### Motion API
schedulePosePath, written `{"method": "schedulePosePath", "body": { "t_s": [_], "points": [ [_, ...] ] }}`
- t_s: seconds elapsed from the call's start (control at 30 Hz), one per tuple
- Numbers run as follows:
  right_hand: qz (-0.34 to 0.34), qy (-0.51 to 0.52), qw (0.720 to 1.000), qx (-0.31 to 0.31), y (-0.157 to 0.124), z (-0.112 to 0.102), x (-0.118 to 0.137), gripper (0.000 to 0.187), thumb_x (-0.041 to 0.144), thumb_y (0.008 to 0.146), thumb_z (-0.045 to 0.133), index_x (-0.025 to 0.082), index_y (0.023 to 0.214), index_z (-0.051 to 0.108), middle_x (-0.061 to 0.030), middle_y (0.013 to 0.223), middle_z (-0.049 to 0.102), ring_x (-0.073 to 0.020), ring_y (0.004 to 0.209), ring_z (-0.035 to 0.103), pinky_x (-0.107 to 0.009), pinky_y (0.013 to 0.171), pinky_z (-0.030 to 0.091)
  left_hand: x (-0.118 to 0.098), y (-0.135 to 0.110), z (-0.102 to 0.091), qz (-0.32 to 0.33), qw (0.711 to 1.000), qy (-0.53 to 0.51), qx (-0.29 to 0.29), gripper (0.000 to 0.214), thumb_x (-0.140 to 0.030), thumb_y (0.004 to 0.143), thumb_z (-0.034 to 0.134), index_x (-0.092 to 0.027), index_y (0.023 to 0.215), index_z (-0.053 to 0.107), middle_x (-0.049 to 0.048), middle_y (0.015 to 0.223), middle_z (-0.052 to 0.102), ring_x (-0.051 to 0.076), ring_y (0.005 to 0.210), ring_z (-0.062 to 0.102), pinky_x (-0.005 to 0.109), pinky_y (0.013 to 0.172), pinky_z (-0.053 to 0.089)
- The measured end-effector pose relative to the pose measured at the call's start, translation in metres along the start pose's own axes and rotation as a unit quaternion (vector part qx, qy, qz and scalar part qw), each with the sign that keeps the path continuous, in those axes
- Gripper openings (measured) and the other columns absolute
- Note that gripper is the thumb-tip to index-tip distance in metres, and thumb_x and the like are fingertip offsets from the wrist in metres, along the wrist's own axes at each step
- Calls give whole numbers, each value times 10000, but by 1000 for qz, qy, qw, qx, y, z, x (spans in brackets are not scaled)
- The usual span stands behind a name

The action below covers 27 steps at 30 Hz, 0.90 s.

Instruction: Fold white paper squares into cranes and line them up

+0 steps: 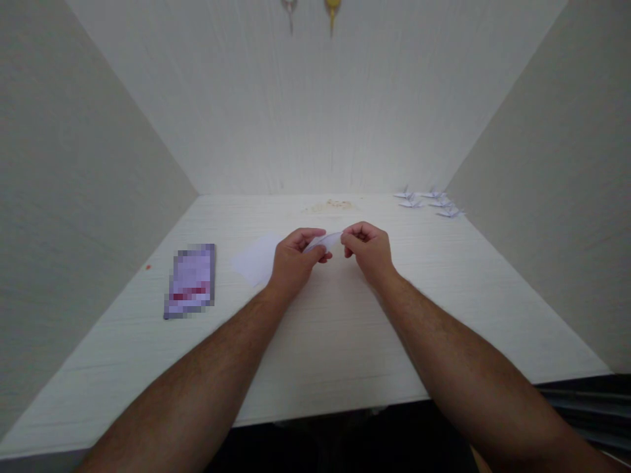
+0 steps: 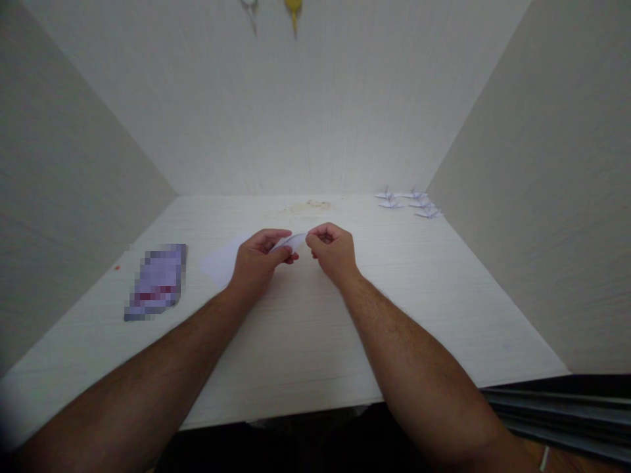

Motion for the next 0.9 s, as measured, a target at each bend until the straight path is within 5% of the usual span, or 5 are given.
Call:
{"method": "schedulePosePath", "body": {
  "t_s": [0.5, 0.9],
  "points": [
    [-7, -46, 999, -9, -2, -1, 3, 93, 263, 715, 641, 195, 660, 607, 39, 511, 573, -95, 460, 500, -235, 466, 386, -5, -2, 2, 16, 1000, 18, 3, 316, -212, 684, 762, -151, 981, 676, 21, 760, 720, 148, 627, 696, 275, 630, 574],
    [-29, -5, 996, 87, -2, 13, 6, 118, 204, 686, 581, 222, 790, 633, 65, 559, 587, -95, 480, 548, -235, 474, 417, -2, -2, 4, -6, 1000, -3, 23, 277, -234, 703, 753, -166, 958, 667, 20, 758, 720, 136, 606, 687, 266, 605, 575]
  ]
}}
Point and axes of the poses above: each hand's wrist, its own y-axis towards the middle knuckle, its own z-axis out of the palm, x = y × z, the point moved 9 cm from there along y, towards the middle knuckle
